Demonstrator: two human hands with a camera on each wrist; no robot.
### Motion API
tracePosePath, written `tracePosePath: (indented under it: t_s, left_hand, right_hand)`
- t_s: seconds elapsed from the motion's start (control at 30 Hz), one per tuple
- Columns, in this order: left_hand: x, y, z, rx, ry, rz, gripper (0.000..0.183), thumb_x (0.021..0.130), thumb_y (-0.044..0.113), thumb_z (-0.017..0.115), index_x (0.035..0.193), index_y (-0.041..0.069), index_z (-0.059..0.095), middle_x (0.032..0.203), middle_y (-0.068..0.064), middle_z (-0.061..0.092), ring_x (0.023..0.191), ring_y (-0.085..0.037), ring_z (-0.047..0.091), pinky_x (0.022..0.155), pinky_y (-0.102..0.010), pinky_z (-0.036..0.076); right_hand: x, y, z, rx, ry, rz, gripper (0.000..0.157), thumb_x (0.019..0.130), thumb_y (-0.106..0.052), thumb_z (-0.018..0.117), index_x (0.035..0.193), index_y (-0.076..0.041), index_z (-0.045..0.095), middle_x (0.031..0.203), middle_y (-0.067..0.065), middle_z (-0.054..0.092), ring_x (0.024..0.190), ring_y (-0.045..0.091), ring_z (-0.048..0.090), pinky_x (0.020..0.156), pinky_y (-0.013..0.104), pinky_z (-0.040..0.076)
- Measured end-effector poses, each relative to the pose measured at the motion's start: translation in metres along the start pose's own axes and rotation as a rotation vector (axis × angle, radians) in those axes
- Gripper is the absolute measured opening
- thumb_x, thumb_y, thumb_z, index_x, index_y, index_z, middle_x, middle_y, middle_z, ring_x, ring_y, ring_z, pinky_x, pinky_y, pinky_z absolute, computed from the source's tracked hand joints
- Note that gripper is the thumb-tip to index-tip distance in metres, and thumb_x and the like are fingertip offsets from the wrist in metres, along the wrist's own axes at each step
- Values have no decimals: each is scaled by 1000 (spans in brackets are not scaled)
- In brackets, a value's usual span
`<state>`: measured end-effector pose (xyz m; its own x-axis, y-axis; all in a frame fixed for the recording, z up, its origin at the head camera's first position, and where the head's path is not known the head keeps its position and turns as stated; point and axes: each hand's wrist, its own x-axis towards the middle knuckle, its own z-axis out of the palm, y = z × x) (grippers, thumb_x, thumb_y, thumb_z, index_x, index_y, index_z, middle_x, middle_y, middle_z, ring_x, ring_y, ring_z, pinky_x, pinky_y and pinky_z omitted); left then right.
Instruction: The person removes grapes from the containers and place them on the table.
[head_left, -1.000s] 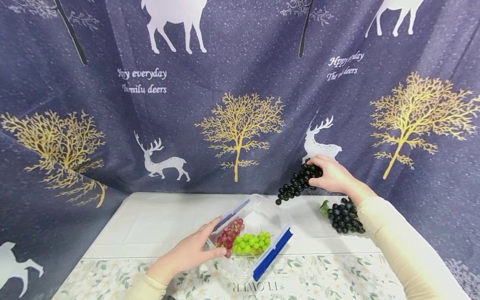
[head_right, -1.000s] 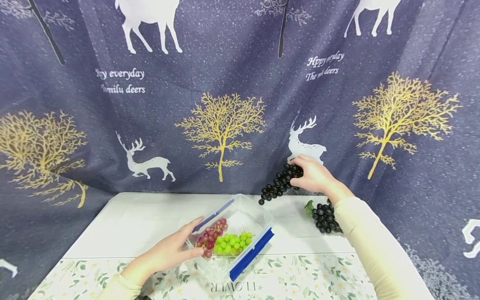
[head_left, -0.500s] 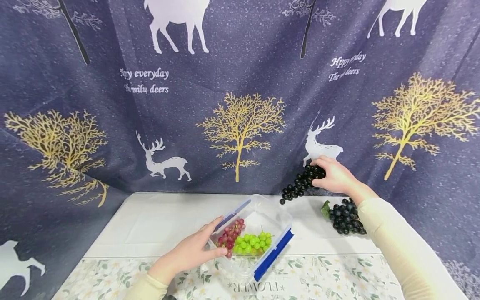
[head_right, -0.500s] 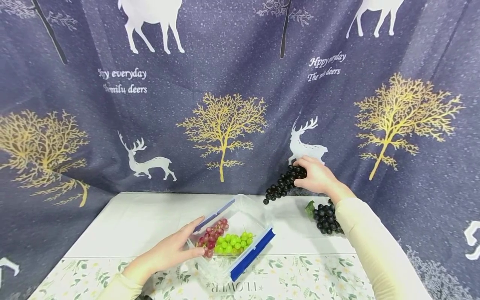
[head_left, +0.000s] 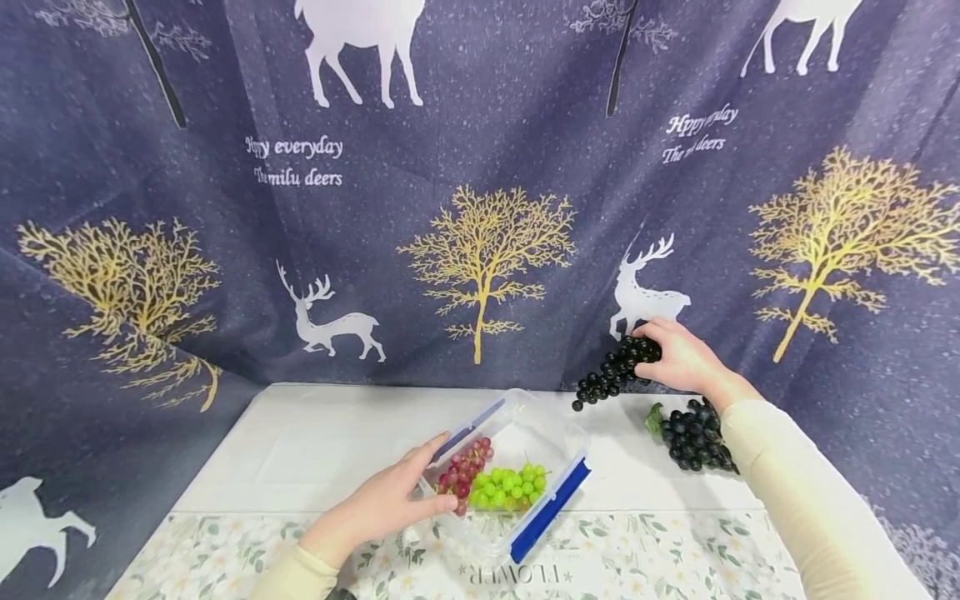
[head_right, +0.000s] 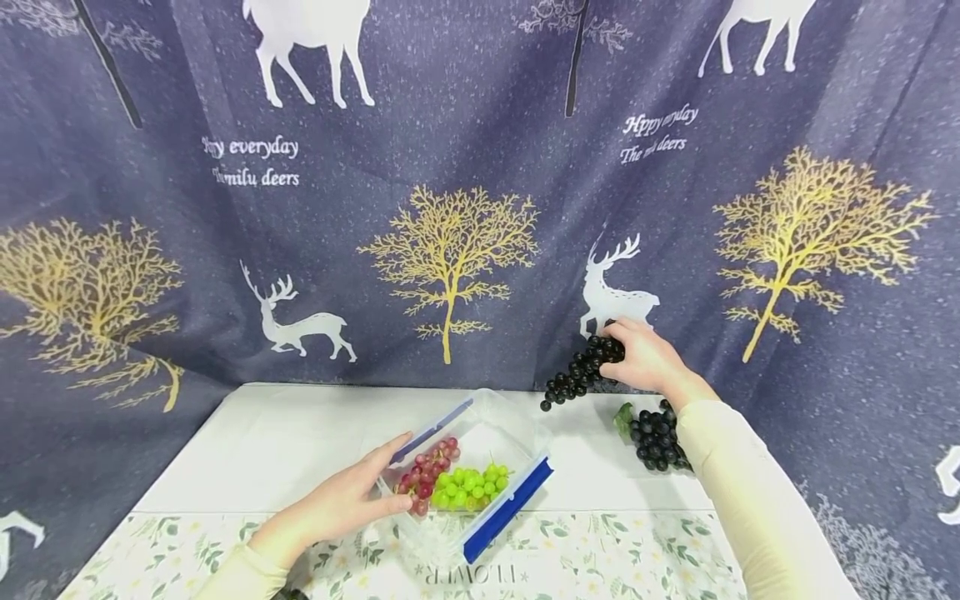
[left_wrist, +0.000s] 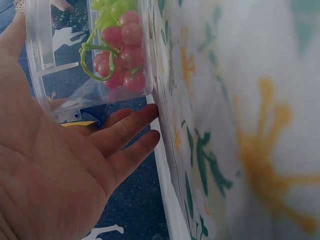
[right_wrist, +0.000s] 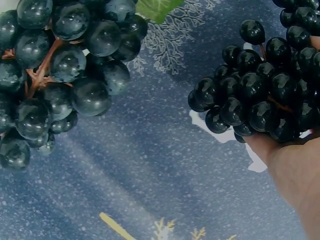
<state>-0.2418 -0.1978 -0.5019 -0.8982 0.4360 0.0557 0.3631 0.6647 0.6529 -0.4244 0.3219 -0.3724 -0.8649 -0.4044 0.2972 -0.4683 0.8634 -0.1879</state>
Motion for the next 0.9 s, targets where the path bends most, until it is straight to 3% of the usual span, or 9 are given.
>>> tracePosePath:
  t_s: [0.13, 0.33, 0.5, 0.9]
  left_hand:
    - [-1, 0, 1, 2, -1, 0, 95, 106, 65, 68, 180, 34, 17, 179, -14, 35, 137, -40, 65, 99, -65, 58]
    - [-2, 2, 0, -2, 0, 2, 96, 107, 64, 68, 181, 29, 19, 179, -15, 35, 134, -38, 66, 97, -63, 59]
    - [-2, 2, 0, 2, -3, -10, 95, 106, 65, 68, 180, 34, 17, 179, -14, 35, 130, -35, 68, 94, -60, 59]
    - [-2, 5, -1, 2, -1, -1, 95, 107, 63, 69, 180, 32, 18, 178, -16, 35, 134, -38, 66, 98, -63, 59]
  right_hand:
    - [-2, 3, 2, -5, -10, 4, 58, 93, -27, 85, 145, -7, 68, 148, 16, 59, 140, 44, 54, 108, 68, 49]
    - [-2, 5, 5, -7, -12, 6, 57, 93, -27, 85, 144, -7, 68, 146, 16, 61, 139, 46, 53, 107, 68, 49]
    - [-1, 8, 9, -26, -11, -15, 57, 92, -27, 84, 142, -5, 68, 144, 17, 62, 135, 47, 56, 107, 67, 49]
    - [-4, 8, 15, 2, -27, -10, 56, 91, -23, 84, 141, -4, 69, 140, 16, 64, 130, 45, 60, 107, 66, 50]
